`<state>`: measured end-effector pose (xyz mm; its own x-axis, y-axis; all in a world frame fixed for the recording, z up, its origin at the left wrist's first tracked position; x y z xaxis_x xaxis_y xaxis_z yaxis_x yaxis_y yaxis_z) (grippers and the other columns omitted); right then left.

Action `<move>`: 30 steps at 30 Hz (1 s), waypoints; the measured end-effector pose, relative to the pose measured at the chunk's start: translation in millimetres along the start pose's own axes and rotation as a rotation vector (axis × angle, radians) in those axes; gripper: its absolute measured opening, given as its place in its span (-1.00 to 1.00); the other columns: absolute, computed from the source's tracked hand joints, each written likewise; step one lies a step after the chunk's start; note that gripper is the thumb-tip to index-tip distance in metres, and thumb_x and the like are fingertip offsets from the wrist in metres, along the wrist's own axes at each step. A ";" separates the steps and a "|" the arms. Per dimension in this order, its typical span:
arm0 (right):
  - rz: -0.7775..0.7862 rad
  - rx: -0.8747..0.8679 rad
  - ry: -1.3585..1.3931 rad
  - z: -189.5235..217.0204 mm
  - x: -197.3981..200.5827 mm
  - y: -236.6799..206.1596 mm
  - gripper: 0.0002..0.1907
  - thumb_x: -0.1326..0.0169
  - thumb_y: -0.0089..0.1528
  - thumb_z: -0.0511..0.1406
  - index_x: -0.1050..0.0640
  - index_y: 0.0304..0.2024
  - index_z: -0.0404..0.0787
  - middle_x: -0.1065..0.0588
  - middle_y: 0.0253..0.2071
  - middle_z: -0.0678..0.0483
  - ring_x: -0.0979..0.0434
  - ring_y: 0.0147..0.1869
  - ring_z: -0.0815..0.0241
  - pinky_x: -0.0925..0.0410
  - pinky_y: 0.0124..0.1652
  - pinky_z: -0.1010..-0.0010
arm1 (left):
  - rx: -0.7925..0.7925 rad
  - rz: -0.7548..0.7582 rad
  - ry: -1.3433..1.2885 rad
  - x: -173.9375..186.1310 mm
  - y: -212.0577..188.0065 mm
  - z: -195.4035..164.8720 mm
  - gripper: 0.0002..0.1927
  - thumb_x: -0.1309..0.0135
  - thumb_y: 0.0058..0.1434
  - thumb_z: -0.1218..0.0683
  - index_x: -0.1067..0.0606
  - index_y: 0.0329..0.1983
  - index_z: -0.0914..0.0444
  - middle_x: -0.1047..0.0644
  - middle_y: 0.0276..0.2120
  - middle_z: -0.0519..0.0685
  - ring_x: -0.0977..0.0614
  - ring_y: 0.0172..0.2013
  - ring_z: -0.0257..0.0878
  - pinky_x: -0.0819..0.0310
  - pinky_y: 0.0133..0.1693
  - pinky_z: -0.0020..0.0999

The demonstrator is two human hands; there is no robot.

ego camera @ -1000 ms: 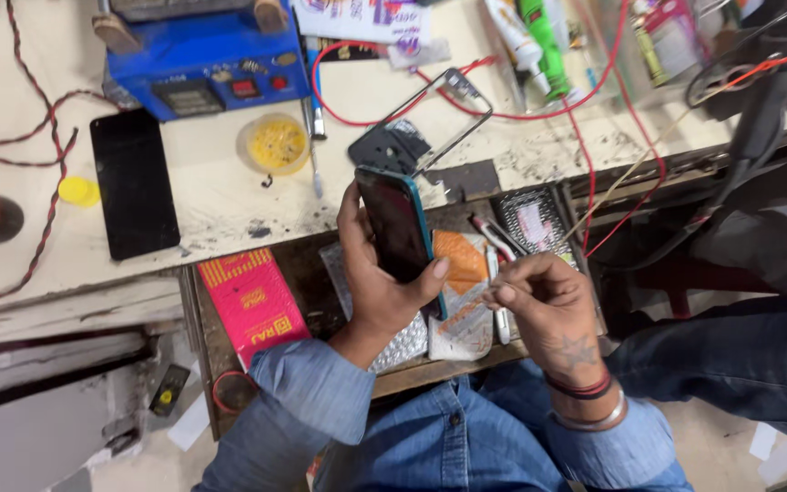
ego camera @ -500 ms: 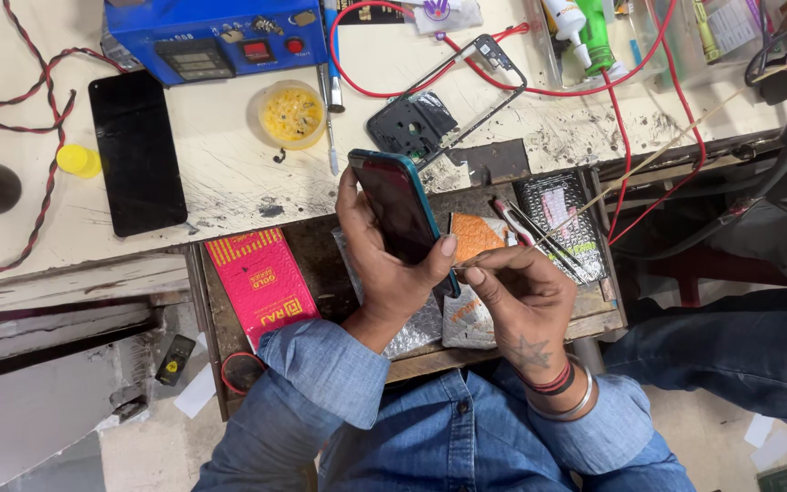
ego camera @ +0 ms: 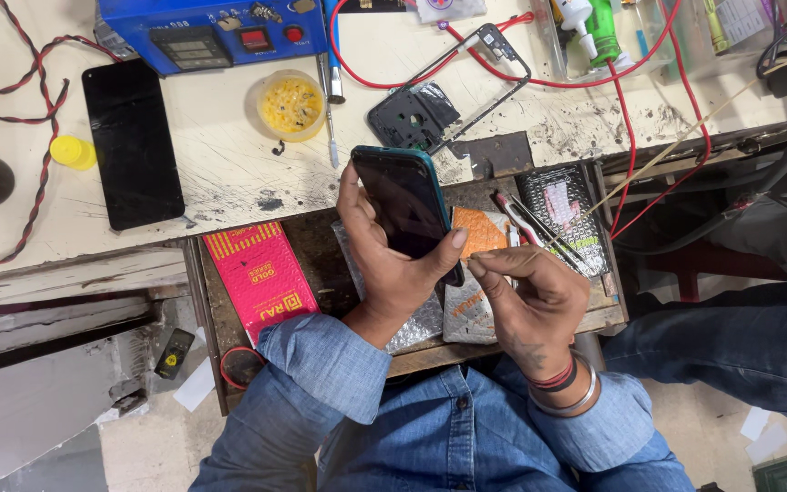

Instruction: The person cleans the inside of a disassembled phone housing with a toothbrush, pries at the phone frame with tweezers, presses a battery into the phone body, and handles the reassembled phone at a repair workbench.

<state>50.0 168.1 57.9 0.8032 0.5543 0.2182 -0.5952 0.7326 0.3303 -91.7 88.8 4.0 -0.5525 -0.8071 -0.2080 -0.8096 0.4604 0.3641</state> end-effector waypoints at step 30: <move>0.031 -0.042 -0.035 -4.4 1.8 4.7 -0.91 -0.28 0.24 -0.52 -0.62 -0.22 -0.39 -0.61 -0.26 0.00 -0.62 -0.18 0.30 -0.47 -0.15 0.54 | 0.039 0.003 -0.063 -5.0 -0.4 -2.9 0.17 -0.45 0.20 -0.03 0.13 0.59 0.33 -0.32 0.22 0.11 -0.48 0.17 -0.22 -0.51 0.19 -0.36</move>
<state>48.6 174.3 55.8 0.7844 0.5631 0.2600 -0.6195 0.7318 0.2840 -88.0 91.7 7.5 -0.5653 -0.7813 -0.2646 -0.8144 0.4778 0.3293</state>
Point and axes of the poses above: each hand's wrist, its own y-axis towards the middle knuckle, its own x-axis out of the back of the hand, z = x × y, the point moved 3 cm from there along y, towards the middle knuckle
